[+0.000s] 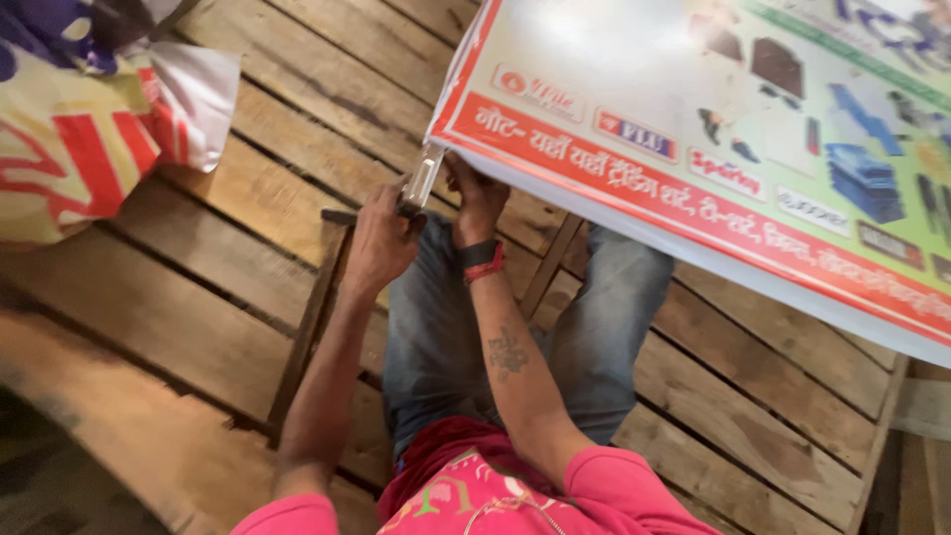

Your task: The person sits on a wooden platform and uses a staple gun to attach a large printed poster to a wooden board. They repeatedly staple along the edges, folding the poster over the board's edge and securing it in place.

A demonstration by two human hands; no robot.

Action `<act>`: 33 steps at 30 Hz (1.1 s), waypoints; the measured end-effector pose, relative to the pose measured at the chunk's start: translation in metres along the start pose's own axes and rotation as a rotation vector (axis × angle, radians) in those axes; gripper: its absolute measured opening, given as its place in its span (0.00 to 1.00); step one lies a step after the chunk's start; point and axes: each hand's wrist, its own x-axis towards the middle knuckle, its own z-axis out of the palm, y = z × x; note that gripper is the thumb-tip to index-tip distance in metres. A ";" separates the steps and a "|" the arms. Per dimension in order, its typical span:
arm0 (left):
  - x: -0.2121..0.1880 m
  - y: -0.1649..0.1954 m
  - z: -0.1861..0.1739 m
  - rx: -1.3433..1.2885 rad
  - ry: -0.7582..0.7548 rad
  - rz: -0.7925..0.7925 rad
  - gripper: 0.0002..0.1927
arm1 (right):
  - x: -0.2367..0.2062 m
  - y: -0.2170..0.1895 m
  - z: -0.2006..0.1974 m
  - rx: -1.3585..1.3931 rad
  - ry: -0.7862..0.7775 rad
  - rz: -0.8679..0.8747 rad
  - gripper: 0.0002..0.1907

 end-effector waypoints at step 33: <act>-0.087 -0.059 0.085 -1.197 -0.064 -0.536 0.23 | -0.035 -0.065 -0.062 0.199 0.261 0.154 0.13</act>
